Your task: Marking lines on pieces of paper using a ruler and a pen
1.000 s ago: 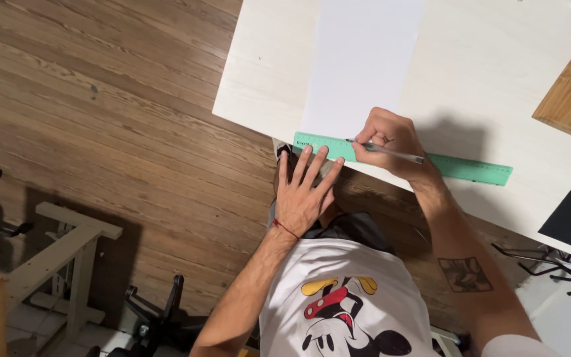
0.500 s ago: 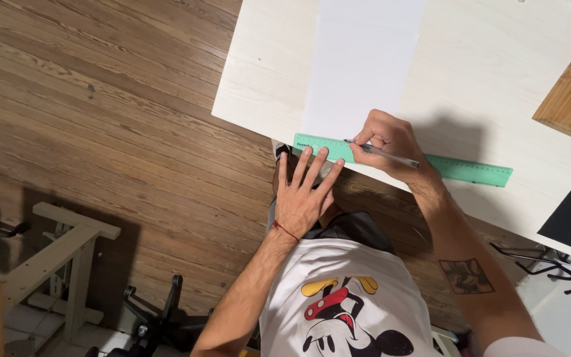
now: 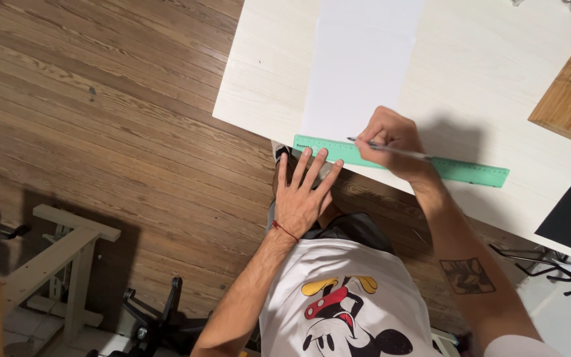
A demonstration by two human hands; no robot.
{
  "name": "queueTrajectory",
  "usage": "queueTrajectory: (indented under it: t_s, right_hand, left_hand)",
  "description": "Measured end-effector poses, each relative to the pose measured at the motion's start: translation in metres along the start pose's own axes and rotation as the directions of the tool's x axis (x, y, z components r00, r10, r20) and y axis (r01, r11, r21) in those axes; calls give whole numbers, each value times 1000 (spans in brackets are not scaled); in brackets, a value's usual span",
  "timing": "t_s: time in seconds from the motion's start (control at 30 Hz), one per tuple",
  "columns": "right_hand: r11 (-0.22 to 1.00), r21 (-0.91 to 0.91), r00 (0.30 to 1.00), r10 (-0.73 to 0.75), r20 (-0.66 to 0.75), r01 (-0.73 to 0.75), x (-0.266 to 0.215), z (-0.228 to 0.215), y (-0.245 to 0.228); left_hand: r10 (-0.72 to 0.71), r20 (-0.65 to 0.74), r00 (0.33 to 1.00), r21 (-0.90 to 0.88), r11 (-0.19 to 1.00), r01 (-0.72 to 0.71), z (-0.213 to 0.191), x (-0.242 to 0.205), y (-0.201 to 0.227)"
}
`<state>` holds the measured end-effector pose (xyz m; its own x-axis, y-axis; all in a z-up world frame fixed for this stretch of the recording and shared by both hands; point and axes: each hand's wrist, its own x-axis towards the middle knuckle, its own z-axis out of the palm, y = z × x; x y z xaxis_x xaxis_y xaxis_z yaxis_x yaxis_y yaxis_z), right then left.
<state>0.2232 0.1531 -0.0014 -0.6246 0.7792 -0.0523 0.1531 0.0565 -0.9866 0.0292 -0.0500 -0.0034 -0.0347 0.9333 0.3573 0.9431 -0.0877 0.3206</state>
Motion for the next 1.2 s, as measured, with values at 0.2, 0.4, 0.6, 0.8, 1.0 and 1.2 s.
queueTrajectory:
  t_s: [0.2,0.4,0.6,0.8,1.0,1.2]
  right_hand:
    - [914,-370,979,-199,-48,168,-33,-39,-47]
    - [595,-803,999,-46,0,28,-115,-35,-76]
    - [867,-331,911,410,49,-372,-175,-5,-98]
    - [801,270,825,564,-42,-534,-188,89,-9]
    - [775,353,769,609,-195,-525,-159,162,5]
    - [790,383,785,581,-217,-479,-154,185,-1]
  left_hand:
    - [116,-119,986,62,992,-110,22,-3,-29]
    - [319,-246,915,-3,944,-330,-21,41,-48]
    - [495,-379,782,-23,839,-543,-69,67,-54]
    - [497,-309,811,-183,805,-564,-21,109,-81]
    - [571,-50,820,-367,753,-546,16,131,-120]
    - [551,71,831,-342,796,-499,-9,140,-118]
